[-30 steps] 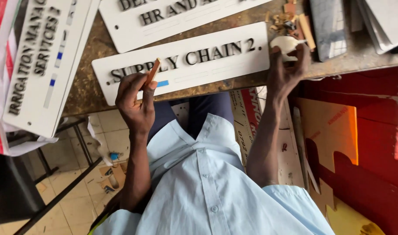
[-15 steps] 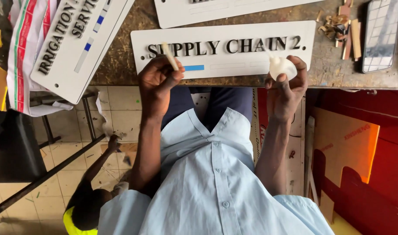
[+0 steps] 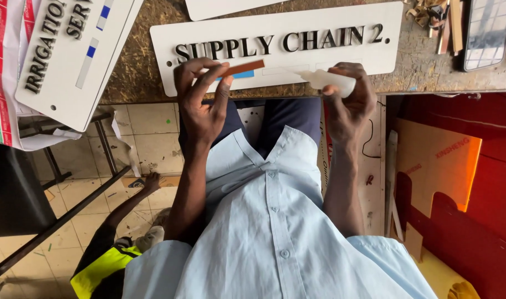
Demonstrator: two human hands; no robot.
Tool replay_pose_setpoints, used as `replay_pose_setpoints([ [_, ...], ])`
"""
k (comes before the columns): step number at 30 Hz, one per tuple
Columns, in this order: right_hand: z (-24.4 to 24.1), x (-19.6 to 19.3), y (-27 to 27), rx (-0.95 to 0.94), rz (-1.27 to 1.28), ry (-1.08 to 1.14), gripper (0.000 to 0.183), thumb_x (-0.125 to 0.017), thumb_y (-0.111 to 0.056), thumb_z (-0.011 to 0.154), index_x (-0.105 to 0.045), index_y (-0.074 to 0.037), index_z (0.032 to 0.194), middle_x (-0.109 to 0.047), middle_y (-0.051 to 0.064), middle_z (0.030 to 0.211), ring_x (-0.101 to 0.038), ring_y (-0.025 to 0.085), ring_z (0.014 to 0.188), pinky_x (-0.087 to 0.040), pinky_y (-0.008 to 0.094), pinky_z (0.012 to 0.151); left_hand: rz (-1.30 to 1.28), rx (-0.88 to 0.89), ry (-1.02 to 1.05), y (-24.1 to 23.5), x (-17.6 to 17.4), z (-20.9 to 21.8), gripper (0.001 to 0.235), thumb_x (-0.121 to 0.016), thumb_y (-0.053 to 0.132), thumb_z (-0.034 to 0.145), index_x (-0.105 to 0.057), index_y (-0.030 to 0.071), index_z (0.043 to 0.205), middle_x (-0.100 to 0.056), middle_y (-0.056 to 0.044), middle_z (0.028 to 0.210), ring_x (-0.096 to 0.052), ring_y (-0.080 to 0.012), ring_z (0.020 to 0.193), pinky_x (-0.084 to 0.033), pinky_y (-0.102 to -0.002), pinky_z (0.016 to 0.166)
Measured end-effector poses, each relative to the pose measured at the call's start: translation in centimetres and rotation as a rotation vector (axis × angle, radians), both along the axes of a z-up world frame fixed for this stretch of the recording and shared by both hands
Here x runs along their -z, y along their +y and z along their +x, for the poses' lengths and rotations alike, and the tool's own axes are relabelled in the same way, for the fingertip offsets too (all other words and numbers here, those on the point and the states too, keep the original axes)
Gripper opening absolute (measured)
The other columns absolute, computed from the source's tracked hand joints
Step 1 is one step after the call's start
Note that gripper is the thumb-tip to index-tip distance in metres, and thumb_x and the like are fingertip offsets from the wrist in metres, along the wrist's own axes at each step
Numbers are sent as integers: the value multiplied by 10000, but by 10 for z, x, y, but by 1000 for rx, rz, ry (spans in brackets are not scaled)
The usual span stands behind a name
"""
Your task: Applying glue to small decorative plastic strips and adhering them to signboards for assembly.
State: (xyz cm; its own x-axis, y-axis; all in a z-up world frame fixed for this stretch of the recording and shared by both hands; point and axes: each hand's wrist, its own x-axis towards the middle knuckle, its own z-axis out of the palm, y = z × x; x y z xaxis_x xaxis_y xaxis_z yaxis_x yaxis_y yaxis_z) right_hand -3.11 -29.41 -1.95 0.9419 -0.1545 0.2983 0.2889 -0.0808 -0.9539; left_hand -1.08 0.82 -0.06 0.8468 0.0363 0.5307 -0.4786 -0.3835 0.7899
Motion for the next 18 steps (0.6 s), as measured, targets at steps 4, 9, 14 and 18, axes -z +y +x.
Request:
replay_pose_setpoints([
  [4, -2, -2, 8, -12, -178, -75, 371, -898, -283, 1058, -678, -94, 1290, -725, 88, 1239, -692, 272, 1222, -629, 444, 1112, 91, -56, 53, 8, 8, -3, 151, -721, 146, 1205, -773, 146, 1347, -597, -45, 1345, -584, -263, 1292, -510, -452, 1050],
  [9, -6, -12, 15, -24, -47, 23, 394, -927, -242, 1037, -696, -80, 1312, -671, 105, 1292, -660, 262, 1251, -685, 384, 963, 124, -139, 7, 12, 19, -1, 165, -725, 141, 1199, -761, 134, 1359, -605, -71, 1306, -598, -277, 1257, -502, -455, 1072],
  [14, -6, -16, 27, 64, -59, 92, 436, -860, -431, 1063, -684, -63, 1217, -663, 104, 1192, -729, 267, 1041, -628, 319, 750, 185, -164, -54, 10, 18, -2, 185, -659, 106, 1220, -712, 120, 1397, -594, -95, 1313, -611, -295, 1243, -513, -474, 1070],
  [18, -4, -9, 31, 96, -154, 42, 417, -813, -428, 1106, -664, -49, 1197, -655, 89, 1113, -701, 227, 883, -528, 291, 647, 181, -176, -87, 8, 20, 0, 181, -672, 103, 1211, -714, 117, 1387, -597, -92, 1288, -605, -299, 1221, -517, -484, 1080],
])
